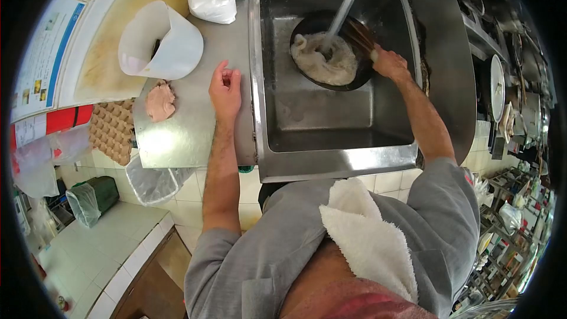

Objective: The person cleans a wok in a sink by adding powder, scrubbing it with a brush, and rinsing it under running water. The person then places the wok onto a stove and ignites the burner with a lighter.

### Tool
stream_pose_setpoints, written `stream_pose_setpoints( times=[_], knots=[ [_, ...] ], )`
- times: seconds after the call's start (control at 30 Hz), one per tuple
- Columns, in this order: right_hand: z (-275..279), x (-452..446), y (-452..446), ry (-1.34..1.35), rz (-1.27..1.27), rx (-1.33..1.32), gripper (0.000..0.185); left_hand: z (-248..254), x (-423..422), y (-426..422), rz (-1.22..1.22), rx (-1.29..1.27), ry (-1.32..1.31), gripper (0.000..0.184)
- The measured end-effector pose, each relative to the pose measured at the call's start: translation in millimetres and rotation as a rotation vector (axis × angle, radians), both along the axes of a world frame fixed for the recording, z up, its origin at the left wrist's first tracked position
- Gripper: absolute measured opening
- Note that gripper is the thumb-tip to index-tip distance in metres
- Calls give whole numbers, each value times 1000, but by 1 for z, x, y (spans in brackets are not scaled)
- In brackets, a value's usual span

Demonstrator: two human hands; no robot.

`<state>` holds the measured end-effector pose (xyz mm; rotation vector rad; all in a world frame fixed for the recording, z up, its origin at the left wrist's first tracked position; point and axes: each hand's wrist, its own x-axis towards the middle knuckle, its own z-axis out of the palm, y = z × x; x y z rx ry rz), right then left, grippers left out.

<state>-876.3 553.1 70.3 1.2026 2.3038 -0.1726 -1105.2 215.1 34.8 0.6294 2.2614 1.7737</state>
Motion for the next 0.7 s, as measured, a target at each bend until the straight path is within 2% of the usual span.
stream_pose_setpoints(
  times=[0.07, 0.13, 0.17, 0.23, 0.27, 0.3, 0.37, 0.4, 0.43, 0.5, 0.53, 0.57, 0.6, 0.67, 0.7],
  knots=[
    [-1, -22, -11, 59, 2, -6, 67, 1, 1, 2, 3, 5, 2, 32],
    [-43, -33, -25, 114, -100, -30, 68, 2, 2, -3, 15, 2, 0, 31],
    [-72, -40, -28, 95, -228, -215, 69, 4, 2, -1, 25, -13, 36, 31],
    [-118, -51, -65, 313, -609, -471, 71, 5, 4, 2, 44, -23, 78, 30],
    [-125, -59, -97, 566, -856, -545, 72, 4, 2, 4, 38, -1, 63, 30],
    [-123, -62, -106, 572, -842, -560, 72, 5, 1, 2, 32, 9, 42, 29],
    [-121, -67, -116, 568, -654, -926, 73, 6, 0, 1, 41, -10, 59, 29],
    [-126, -61, -96, 568, -646, -929, 73, 6, 1, 2, 32, -18, 63, 28],
    [-145, -46, -61, 504, -462, -806, 74, 6, 3, 1, 36, -16, 65, 28],
    [-175, -44, -40, 452, -261, -670, 76, 8, 2, 2, 37, -32, 62, 28],
    [-191, -41, -45, 561, -544, -627, 76, 8, 1, 1, 44, -24, 71, 28],
    [-184, -37, -56, 663, -835, -576, 75, 8, 2, 1, 40, -30, 64, 28],
    [-177, -35, -68, 672, -829, -571, 75, 8, 1, 3, 37, -31, 58, 28],
    [-120, -47, -116, 509, -688, -776, 69, 9, 1, 4, 39, -34, 70, 28],
    [-113, -46, -111, 507, -685, -778, 69, 10, 2, 2, 38, -42, 76, 28]
  ],
)
